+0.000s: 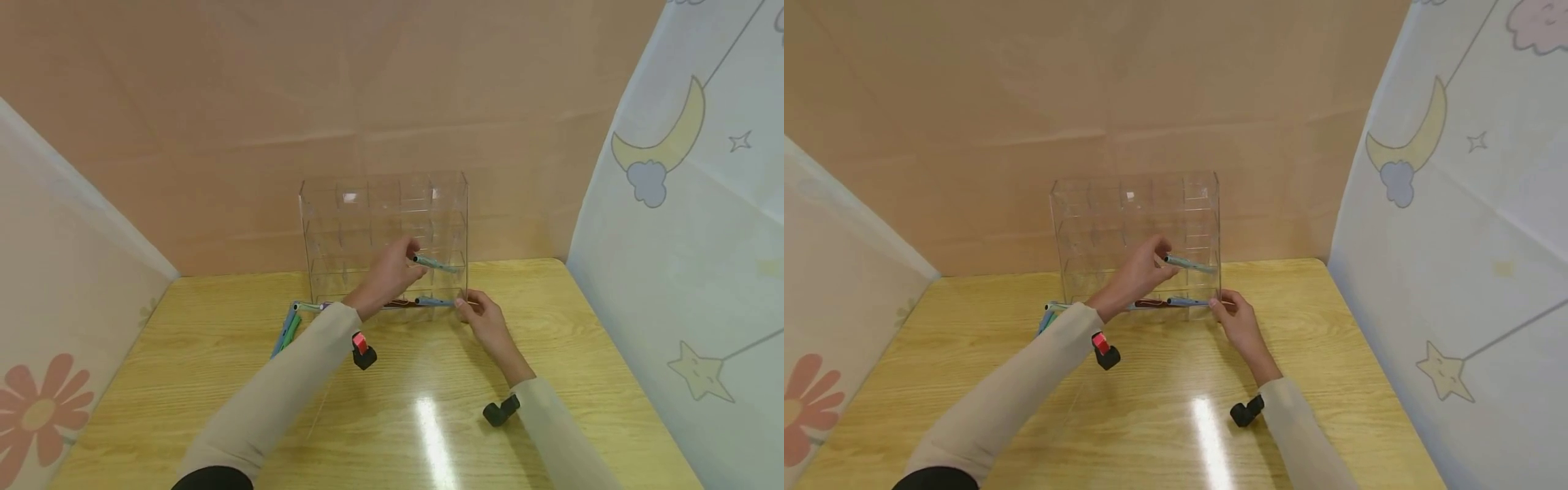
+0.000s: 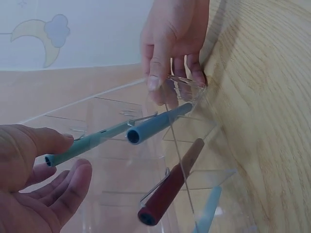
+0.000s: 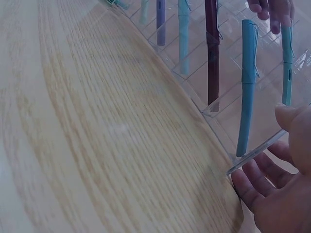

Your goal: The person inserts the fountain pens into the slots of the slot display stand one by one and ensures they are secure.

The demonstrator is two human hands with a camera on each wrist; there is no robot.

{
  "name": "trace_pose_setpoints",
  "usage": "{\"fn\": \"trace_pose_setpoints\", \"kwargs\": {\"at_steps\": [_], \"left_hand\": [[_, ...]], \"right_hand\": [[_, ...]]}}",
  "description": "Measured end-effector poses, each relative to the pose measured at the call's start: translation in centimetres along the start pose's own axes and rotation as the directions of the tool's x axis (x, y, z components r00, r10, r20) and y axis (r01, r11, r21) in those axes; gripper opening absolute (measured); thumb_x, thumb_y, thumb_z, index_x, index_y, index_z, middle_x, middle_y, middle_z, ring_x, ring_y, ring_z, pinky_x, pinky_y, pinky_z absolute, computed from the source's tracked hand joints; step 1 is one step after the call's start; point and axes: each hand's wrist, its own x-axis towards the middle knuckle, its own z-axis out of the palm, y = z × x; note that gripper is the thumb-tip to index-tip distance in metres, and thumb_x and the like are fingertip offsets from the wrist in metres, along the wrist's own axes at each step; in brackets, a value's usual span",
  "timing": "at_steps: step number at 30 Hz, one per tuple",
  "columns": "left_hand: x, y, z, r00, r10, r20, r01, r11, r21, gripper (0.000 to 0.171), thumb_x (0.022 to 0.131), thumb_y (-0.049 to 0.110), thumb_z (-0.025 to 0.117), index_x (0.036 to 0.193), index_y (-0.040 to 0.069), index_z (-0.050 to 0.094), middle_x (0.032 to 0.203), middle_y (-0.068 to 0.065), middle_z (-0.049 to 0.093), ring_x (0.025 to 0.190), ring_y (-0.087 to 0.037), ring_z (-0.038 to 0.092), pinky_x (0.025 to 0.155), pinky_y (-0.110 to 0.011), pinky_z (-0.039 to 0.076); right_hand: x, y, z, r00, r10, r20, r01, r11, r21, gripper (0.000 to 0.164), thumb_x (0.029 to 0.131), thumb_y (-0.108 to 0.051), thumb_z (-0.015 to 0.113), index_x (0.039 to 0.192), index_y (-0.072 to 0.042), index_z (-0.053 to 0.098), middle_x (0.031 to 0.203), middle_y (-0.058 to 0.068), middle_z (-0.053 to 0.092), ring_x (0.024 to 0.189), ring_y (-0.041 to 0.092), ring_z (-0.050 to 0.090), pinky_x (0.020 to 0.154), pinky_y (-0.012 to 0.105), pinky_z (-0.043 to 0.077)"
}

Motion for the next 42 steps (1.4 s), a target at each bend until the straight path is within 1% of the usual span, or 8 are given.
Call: {"fn": "trace_pose_setpoints", "kwargs": {"at_steps": [5,11,17,22,29,33,38,42], "left_hand": [[-1.8,-0.2,-1.7,1.000,-0.004,-0.012,0.004,1.000,-0.030,0.044,0.103,0.021,0.072,0.142,0.009,0.055,0.137,-0.012,0.061,0.108,-0.026,0.066,0.086,-0.038,0.061],[-4.8,-1.0,-3.9,0.997,0.001,-0.076,-0.007,0.998,-0.067,0.040,0.102,0.021,0.074,0.138,0.012,0.057,0.131,-0.008,0.062,0.095,-0.022,0.068,0.072,-0.032,0.058],[-9.4,-2.0,-5.6,0.992,-0.065,-0.112,0.049,0.989,-0.142,0.039,0.101,0.025,0.076,0.135,0.015,0.059,0.131,-0.006,0.064,0.093,-0.019,0.071,0.074,-0.034,0.059],[-13.2,-3.1,-6.2,0.983,-0.114,-0.143,0.083,0.975,-0.206,0.037,0.100,0.024,0.077,0.133,0.017,0.060,0.129,-0.008,0.068,0.093,-0.019,0.074,0.074,-0.028,0.059],[-15.0,-4.2,-7.7,0.971,-0.157,-0.181,0.112,0.964,-0.240,0.038,0.101,0.022,0.076,0.134,0.014,0.059,0.123,-0.011,0.073,0.087,-0.015,0.074,0.072,-0.025,0.058],[-16.8,-5.1,-9.1,0.952,-0.187,-0.243,0.126,0.961,-0.247,0.040,0.102,0.025,0.075,0.136,0.013,0.058,0.125,-0.014,0.070,0.082,-0.011,0.074,0.074,-0.025,0.060],[-18.4,-7.5,-10.6,0.924,-0.208,-0.322,0.154,0.971,-0.185,0.043,0.104,0.029,0.073,0.138,0.010,0.056,0.129,-0.014,0.068,0.081,-0.003,0.072,0.073,-0.021,0.060],[-18.9,-10.0,-11.2,0.908,-0.243,-0.342,0.209,0.969,-0.134,0.044,0.104,0.029,0.072,0.138,0.006,0.055,0.129,-0.017,0.067,0.079,-0.001,0.072,0.070,-0.020,0.059]], "right_hand": [[0.1,0.0,0.0,1.000,-0.003,-0.006,0.003,1.000,-0.012,0.065,0.110,-0.045,0.058,0.155,0.000,0.046,0.153,0.022,0.054,0.140,0.038,0.057,0.105,0.041,0.059],[0.3,0.0,-0.1,1.000,-0.014,-0.009,0.014,1.000,-0.016,0.065,0.110,-0.046,0.058,0.154,0.000,0.048,0.153,0.022,0.054,0.140,0.040,0.057,0.106,0.046,0.058],[0.5,0.1,0.1,1.000,-0.006,-0.006,0.006,1.000,-0.005,0.065,0.110,-0.044,0.059,0.155,0.001,0.047,0.154,0.022,0.054,0.140,0.039,0.056,0.106,0.044,0.058],[0.5,0.0,0.1,1.000,-0.006,-0.002,0.006,1.000,-0.011,0.065,0.110,-0.045,0.058,0.155,0.000,0.047,0.153,0.022,0.054,0.139,0.040,0.057,0.106,0.046,0.058],[0.4,-0.1,-0.1,1.000,0.000,-0.009,0.000,0.999,-0.034,0.065,0.110,-0.046,0.056,0.156,-0.001,0.046,0.155,0.022,0.053,0.139,0.039,0.057,0.104,0.040,0.059],[0.4,-0.2,-0.1,1.000,0.006,-0.008,-0.007,0.999,-0.040,0.065,0.110,-0.047,0.057,0.156,-0.002,0.047,0.153,0.021,0.055,0.138,0.039,0.058,0.105,0.044,0.058],[0.4,-0.4,-0.3,1.000,0.008,-0.014,-0.008,1.000,-0.029,0.064,0.110,-0.046,0.057,0.156,-0.002,0.046,0.155,0.022,0.053,0.140,0.040,0.057,0.107,0.049,0.057],[0.5,-0.4,-0.3,1.000,0.016,0.004,-0.016,1.000,-0.012,0.065,0.110,-0.044,0.057,0.158,-0.001,0.044,0.157,0.022,0.050,0.143,0.039,0.054,0.108,0.046,0.057]]}}
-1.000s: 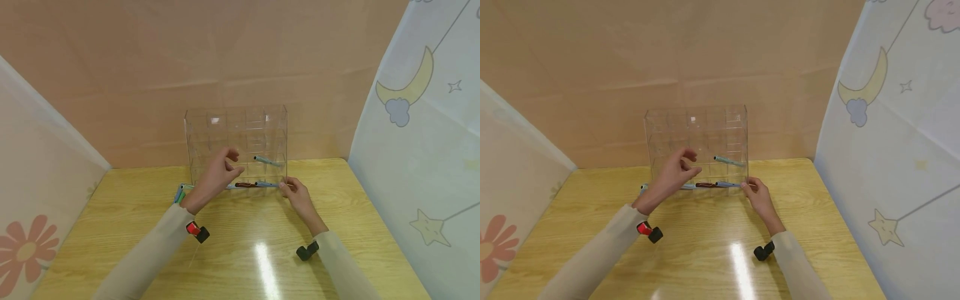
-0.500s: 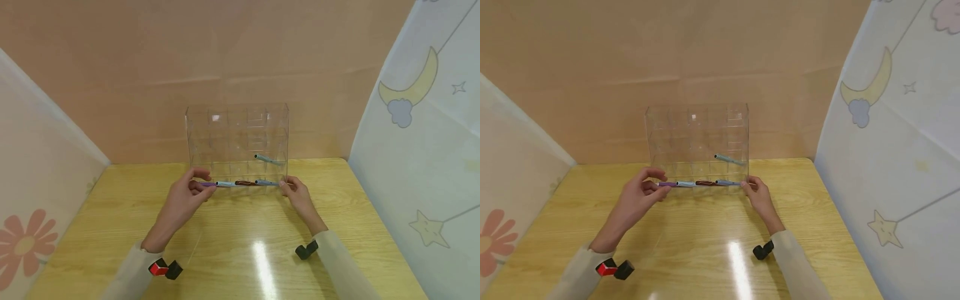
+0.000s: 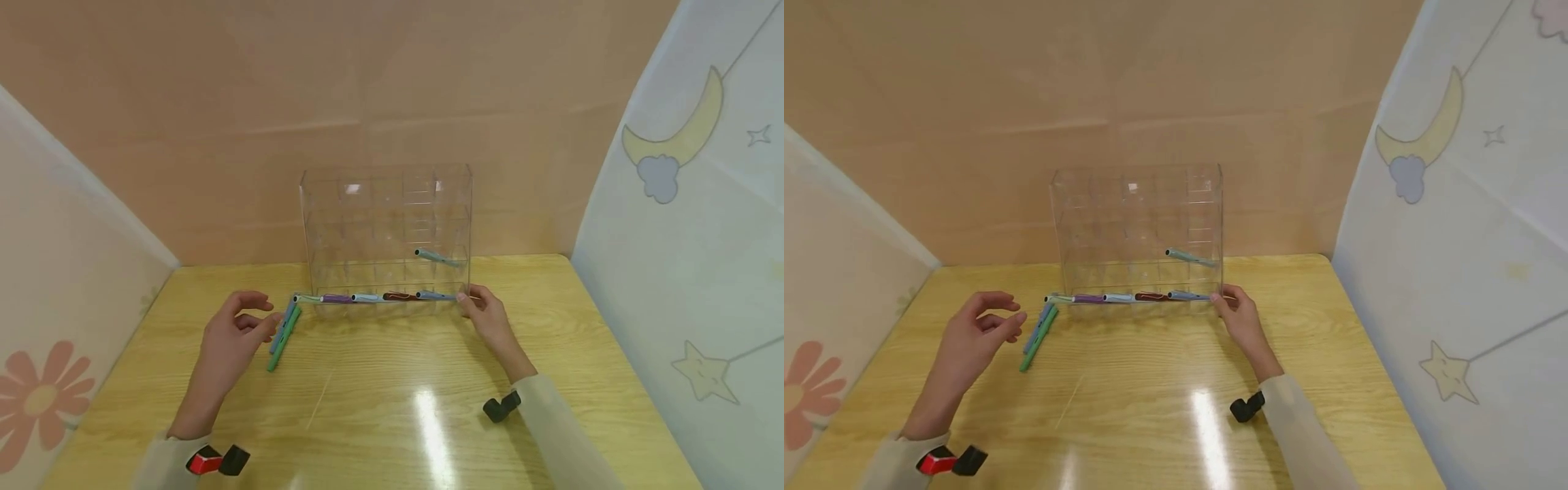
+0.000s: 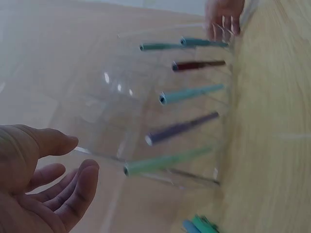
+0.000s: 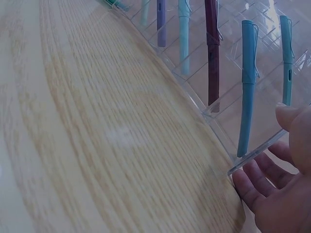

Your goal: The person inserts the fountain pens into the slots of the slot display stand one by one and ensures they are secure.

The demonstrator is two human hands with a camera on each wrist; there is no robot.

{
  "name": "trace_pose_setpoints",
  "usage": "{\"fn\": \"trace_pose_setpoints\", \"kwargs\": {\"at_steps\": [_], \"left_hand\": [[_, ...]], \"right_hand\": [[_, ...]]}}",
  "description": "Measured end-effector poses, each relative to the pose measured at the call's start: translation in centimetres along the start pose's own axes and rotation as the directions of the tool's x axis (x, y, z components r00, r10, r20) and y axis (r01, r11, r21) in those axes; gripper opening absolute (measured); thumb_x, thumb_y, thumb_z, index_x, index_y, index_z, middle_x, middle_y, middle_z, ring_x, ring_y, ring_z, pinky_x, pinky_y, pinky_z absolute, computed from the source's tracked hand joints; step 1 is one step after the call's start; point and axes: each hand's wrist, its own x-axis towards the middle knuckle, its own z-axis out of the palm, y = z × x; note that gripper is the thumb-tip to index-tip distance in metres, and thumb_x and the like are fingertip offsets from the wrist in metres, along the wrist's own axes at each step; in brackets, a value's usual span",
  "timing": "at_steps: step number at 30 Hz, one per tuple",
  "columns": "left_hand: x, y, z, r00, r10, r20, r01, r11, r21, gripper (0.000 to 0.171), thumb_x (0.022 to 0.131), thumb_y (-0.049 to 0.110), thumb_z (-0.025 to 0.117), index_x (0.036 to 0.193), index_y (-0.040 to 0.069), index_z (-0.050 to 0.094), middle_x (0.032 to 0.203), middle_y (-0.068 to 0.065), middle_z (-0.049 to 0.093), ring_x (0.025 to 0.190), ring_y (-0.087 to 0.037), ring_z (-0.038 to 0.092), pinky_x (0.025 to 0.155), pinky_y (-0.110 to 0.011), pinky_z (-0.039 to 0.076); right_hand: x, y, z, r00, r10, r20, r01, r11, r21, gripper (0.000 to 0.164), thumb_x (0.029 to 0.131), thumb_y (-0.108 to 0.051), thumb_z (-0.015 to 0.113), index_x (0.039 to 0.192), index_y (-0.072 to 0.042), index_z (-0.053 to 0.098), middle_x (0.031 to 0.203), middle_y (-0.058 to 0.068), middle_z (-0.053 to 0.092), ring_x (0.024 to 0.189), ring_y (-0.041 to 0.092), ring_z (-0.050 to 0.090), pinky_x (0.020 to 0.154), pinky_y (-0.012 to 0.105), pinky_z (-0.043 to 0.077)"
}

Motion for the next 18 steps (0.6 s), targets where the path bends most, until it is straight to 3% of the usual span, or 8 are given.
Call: {"fn": "trace_pose_setpoints", "kwargs": {"at_steps": [5,10,18], "left_hand": [[1.6,-3.3,-0.1,1.000,-0.031,0.007,0.030,0.999,0.020,0.044,0.105,0.025,0.070,0.138,0.001,0.054,0.127,-0.023,0.067,0.075,0.000,0.070,0.071,-0.021,0.060],[3.6,-6.5,0.6,0.997,-0.080,0.020,0.080,0.997,0.019,0.043,0.105,0.023,0.069,0.136,-0.003,0.053,0.124,-0.025,0.067,0.074,-0.009,0.073,0.070,-0.023,0.061],[7.1,-8.8,2.0,0.982,-0.168,0.083,0.164,0.985,0.049,0.051,0.106,0.029,0.067,0.142,-0.004,0.052,0.130,-0.026,0.064,0.082,-0.018,0.074,0.074,-0.023,0.061]], "right_hand": [[0.0,-0.1,0.2,1.000,-0.001,-0.003,0.001,1.000,0.013,0.064,0.111,-0.040,0.057,0.158,0.000,0.043,0.158,0.023,0.050,0.144,0.040,0.053,0.109,0.048,0.056],[0.0,-0.1,0.3,1.000,0.011,-0.003,-0.010,1.000,0.019,0.064,0.111,-0.041,0.057,0.158,-0.001,0.043,0.158,0.022,0.051,0.144,0.039,0.054,0.111,0.050,0.055],[0.0,0.0,0.3,1.000,0.007,-0.005,-0.007,1.000,0.009,0.064,0.111,-0.042,0.057,0.158,-0.001,0.043,0.158,0.023,0.050,0.143,0.038,0.054,0.108,0.045,0.056]]}}
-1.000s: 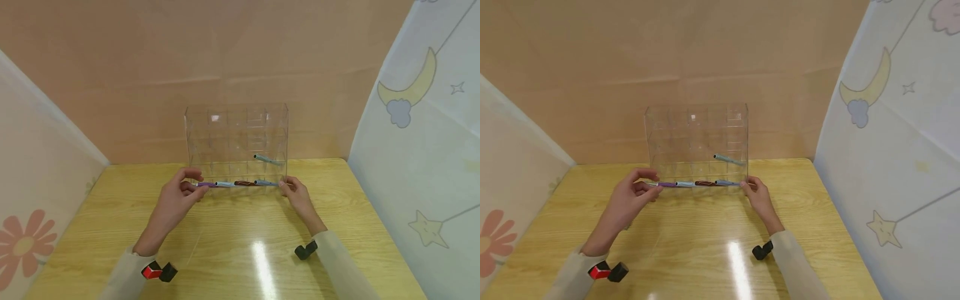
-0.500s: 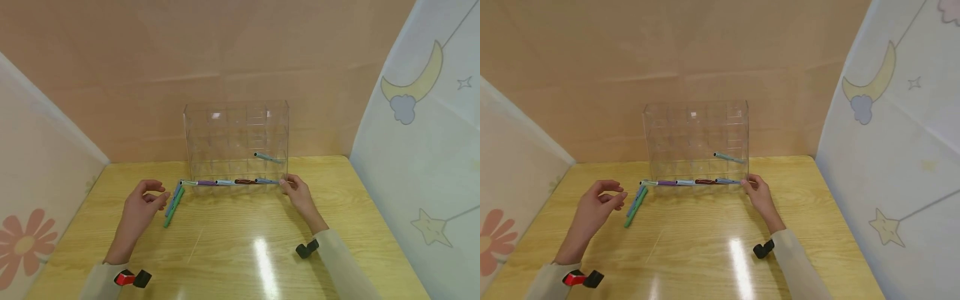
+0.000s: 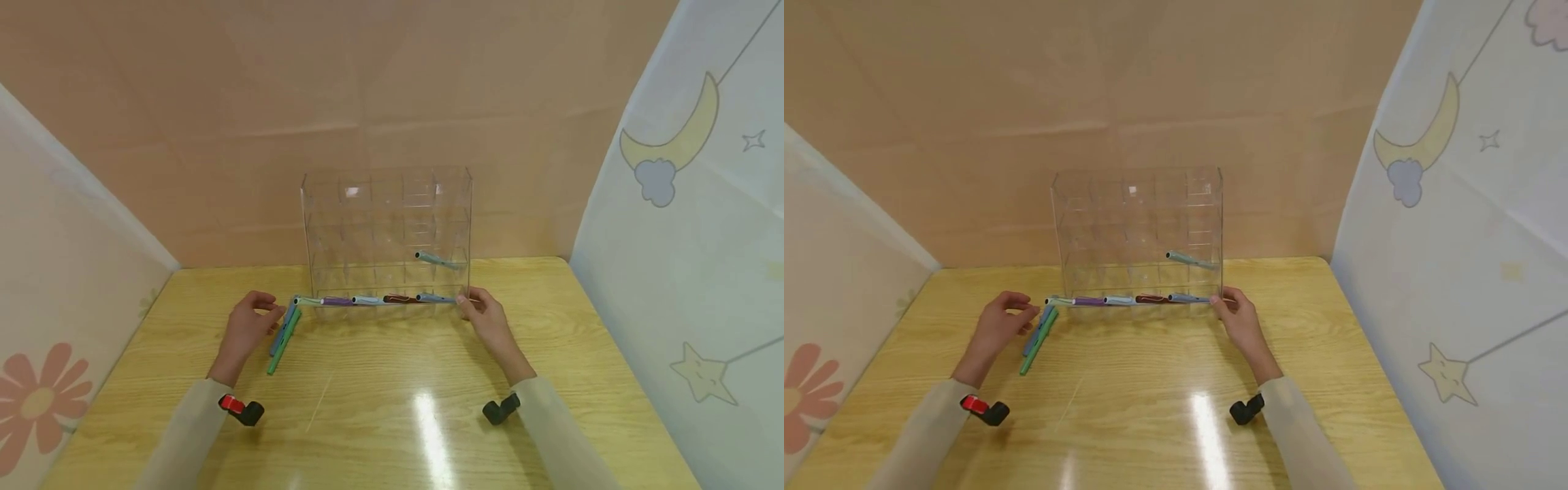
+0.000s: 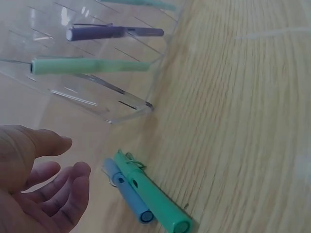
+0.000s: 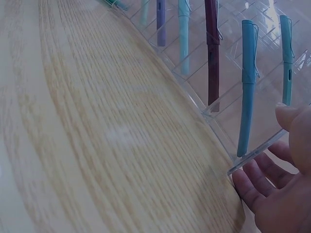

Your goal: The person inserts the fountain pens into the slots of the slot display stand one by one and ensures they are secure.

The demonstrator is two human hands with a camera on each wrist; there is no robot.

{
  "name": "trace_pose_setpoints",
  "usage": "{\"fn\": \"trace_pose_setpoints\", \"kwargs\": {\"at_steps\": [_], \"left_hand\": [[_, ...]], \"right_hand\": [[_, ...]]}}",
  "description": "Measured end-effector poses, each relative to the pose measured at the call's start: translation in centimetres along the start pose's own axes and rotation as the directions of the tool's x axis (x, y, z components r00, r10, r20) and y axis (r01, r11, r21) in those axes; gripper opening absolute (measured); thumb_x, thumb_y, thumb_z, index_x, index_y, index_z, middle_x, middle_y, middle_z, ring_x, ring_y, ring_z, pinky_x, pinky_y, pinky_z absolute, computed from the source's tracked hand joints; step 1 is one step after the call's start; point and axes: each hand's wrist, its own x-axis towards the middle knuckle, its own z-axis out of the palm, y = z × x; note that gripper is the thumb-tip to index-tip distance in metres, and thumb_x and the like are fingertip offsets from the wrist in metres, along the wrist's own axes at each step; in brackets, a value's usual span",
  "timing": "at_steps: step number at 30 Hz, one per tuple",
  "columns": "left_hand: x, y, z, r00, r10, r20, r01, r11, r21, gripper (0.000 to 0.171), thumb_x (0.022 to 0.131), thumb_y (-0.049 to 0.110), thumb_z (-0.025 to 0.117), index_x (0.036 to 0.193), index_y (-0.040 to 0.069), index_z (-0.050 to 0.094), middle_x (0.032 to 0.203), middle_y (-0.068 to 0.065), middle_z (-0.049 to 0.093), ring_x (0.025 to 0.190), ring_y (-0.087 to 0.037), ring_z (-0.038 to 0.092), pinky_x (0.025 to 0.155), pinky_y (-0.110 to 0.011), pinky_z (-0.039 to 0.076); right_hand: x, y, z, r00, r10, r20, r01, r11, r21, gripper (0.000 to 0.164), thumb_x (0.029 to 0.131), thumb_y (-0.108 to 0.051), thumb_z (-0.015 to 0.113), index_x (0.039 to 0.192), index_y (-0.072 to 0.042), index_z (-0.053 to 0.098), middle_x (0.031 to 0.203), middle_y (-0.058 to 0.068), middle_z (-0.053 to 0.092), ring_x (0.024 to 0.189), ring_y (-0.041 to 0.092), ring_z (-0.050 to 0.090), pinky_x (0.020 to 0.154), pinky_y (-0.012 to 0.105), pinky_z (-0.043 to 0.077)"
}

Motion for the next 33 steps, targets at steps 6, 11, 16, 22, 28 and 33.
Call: {"fn": "trace_pose_setpoints", "kwargs": {"at_steps": [6,11,16,22,28,33], "left_hand": [[1.8,0.1,1.1,0.999,-0.054,0.007,0.053,0.996,0.071,0.047,0.106,0.029,0.066,0.140,-0.002,0.055,0.130,-0.024,0.064,0.095,-0.025,0.070,0.077,-0.024,0.056],[3.0,0.1,1.8,0.998,-0.058,-0.008,0.059,0.986,0.157,0.043,0.106,0.031,0.065,0.134,-0.001,0.058,0.126,-0.022,0.066,0.097,-0.029,0.067,0.075,-0.026,0.052],[3.8,0.0,2.2,0.999,-0.038,0.004,0.037,0.976,0.213,0.040,0.104,0.028,0.063,0.130,-0.002,0.061,0.125,-0.024,0.068,0.097,-0.030,0.067,0.073,-0.028,0.050],[4.2,-0.2,2.6,0.999,-0.037,0.015,0.032,0.965,0.261,0.037,0.103,0.026,0.064,0.126,-0.003,0.062,0.123,-0.023,0.069,0.097,-0.031,0.067,0.075,-0.032,0.051],[4.6,0.0,2.7,0.998,-0.058,0.019,0.051,0.959,0.279,0.036,0.104,0.025,0.063,0.128,-0.002,0.062,0.125,-0.023,0.070,0.097,-0.030,0.068,0.075,-0.032,0.051],[4.8,0.3,2.7,0.997,-0.078,0.029,0.066,0.949,0.309,0.037,0.104,0.024,0.062,0.129,-0.003,0.062,0.127,-0.026,0.070,0.092,-0.030,0.067,0.072,-0.033,0.050]], "right_hand": [[0.1,0.1,0.0,1.000,0.006,-0.003,-0.006,1.000,-0.002,0.064,0.111,-0.042,0.057,0.158,-0.001,0.043,0.158,0.022,0.050,0.143,0.038,0.054,0.107,0.043,0.056],[0.0,0.0,0.0,1.000,0.003,-0.008,-0.003,1.000,-0.003,0.064,0.111,-0.041,0.057,0.158,0.000,0.043,0.158,0.022,0.050,0.143,0.038,0.054,0.106,0.043,0.057],[-0.2,-0.2,0.1,1.000,0.001,-0.005,-0.001,1.000,-0.007,0.064,0.111,-0.041,0.057,0.158,0.000,0.043,0.157,0.023,0.051,0.141,0.039,0.055,0.106,0.044,0.056],[-0.3,-0.2,0.2,1.000,0.003,-0.014,-0.003,1.000,-0.010,0.064,0.111,-0.041,0.058,0.158,0.000,0.044,0.156,0.022,0.052,0.140,0.038,0.056,0.106,0.044,0.056],[-0.2,-0.2,0.1,1.000,-0.010,-0.017,0.010,1.000,-0.007,0.063,0.111,-0.042,0.058,0.157,-0.001,0.045,0.155,0.021,0.053,0.141,0.037,0.056,0.105,0.042,0.057],[-0.1,0.0,0.1,1.000,-0.023,-0.014,0.023,1.000,0.012,0.060,0.111,-0.038,0.057,0.156,0.000,0.045,0.156,0.022,0.052,0.141,0.037,0.056,0.102,0.036,0.058]]}}
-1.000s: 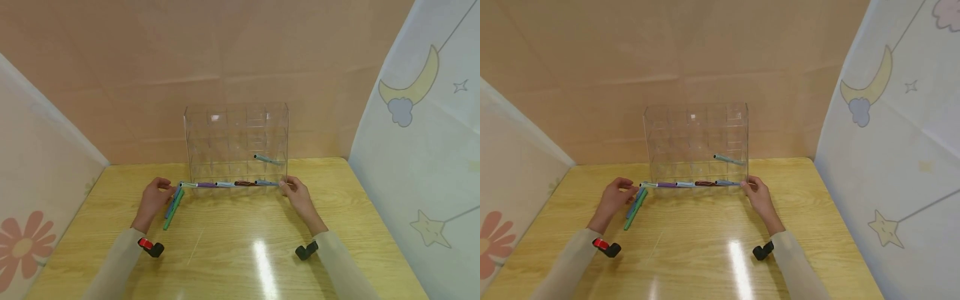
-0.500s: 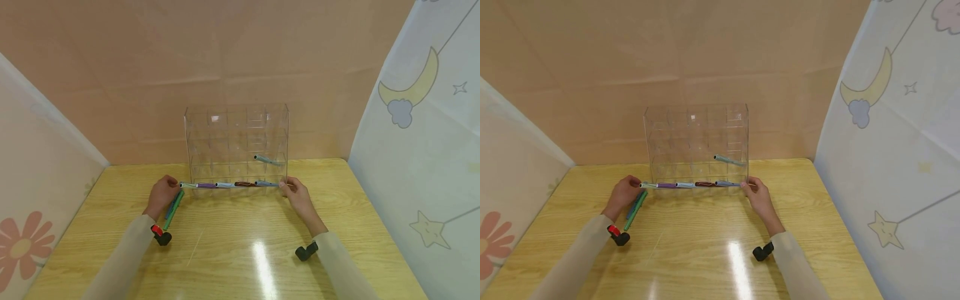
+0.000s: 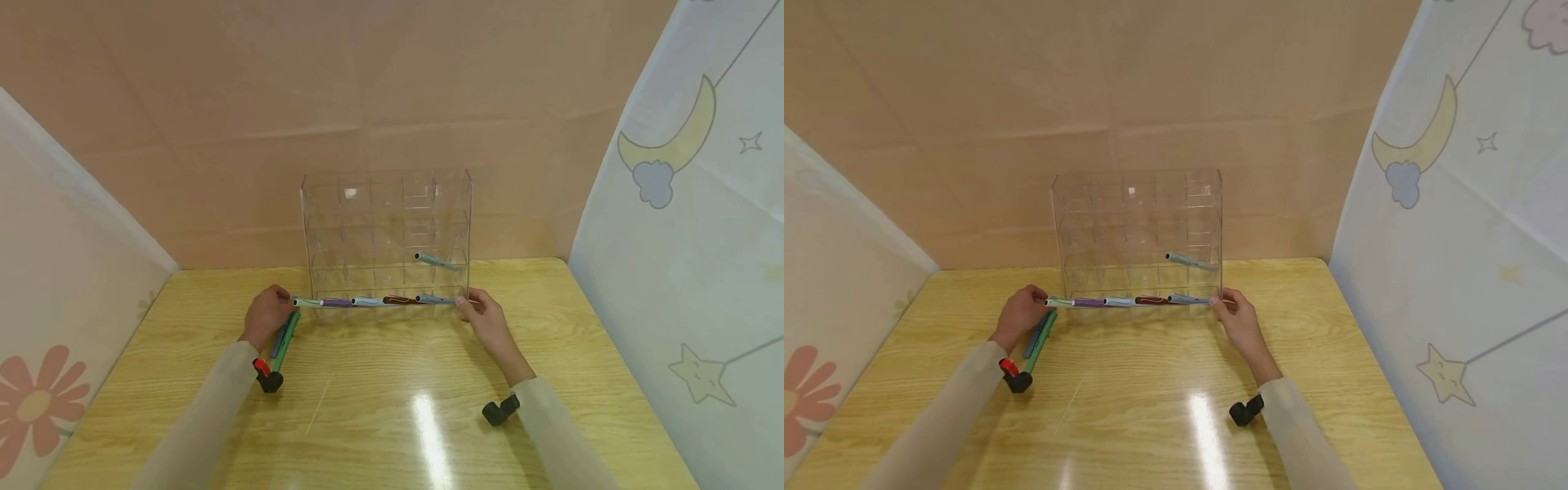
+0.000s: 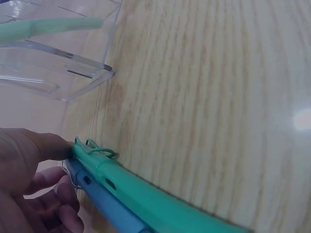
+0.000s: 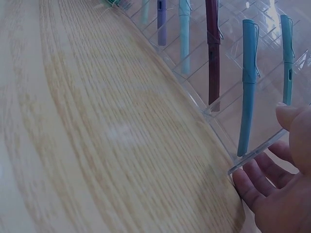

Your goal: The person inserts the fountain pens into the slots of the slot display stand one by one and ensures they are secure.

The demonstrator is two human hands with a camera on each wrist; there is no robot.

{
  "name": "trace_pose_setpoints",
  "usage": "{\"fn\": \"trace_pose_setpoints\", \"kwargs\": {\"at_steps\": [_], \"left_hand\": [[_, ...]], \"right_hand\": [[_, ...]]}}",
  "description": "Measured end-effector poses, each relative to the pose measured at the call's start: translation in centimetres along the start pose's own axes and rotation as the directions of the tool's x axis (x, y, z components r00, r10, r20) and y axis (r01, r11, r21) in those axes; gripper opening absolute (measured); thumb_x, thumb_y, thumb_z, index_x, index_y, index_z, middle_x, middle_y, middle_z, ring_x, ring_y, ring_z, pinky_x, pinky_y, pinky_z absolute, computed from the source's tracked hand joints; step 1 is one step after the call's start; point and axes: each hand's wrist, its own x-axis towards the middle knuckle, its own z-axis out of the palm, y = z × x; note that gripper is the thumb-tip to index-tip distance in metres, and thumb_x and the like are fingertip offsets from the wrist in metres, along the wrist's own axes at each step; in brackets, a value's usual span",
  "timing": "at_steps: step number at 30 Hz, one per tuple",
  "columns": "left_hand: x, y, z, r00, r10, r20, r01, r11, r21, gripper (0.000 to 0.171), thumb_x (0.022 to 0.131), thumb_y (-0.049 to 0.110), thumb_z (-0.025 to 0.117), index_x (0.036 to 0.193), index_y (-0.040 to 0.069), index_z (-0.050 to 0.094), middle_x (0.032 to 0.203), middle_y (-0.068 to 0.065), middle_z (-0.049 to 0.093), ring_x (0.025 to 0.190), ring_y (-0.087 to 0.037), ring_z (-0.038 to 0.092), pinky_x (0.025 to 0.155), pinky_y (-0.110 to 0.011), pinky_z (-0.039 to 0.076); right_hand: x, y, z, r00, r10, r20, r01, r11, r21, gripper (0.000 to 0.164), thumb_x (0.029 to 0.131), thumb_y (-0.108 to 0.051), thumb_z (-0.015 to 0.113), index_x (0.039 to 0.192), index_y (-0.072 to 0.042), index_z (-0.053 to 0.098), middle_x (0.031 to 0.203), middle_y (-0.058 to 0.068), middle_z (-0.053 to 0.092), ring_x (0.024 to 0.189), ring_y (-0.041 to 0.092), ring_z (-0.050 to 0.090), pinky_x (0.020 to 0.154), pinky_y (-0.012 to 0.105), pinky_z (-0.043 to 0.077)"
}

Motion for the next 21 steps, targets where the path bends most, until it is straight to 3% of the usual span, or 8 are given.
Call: {"fn": "trace_pose_setpoints", "kwargs": {"at_steps": [10,21], "left_hand": [[0.4,0.1,-0.1,0.999,-0.042,0.005,0.042,0.998,0.038,0.030,0.103,0.023,0.064,0.119,-0.002,0.063,0.112,-0.022,0.072,0.076,-0.023,0.063,0.061,-0.029,0.045],[0.1,-0.9,-0.7,1.000,-0.006,-0.011,0.006,1.000,0.025,0.039,0.104,0.031,0.060,0.124,-0.002,0.065,0.124,-0.026,0.071,0.092,-0.031,0.069,0.069,-0.034,0.051]], "right_hand": [[-0.1,-0.1,-0.1,1.000,-0.001,0.005,0.001,1.000,0.011,0.060,0.111,-0.037,0.057,0.157,0.001,0.045,0.158,0.022,0.051,0.142,0.037,0.054,0.103,0.037,0.058],[-0.4,-0.4,-0.1,1.000,-0.002,0.000,0.002,1.000,0.000,0.060,0.111,-0.040,0.057,0.155,0.000,0.047,0.154,0.021,0.054,0.141,0.039,0.056,0.103,0.038,0.058]]}}
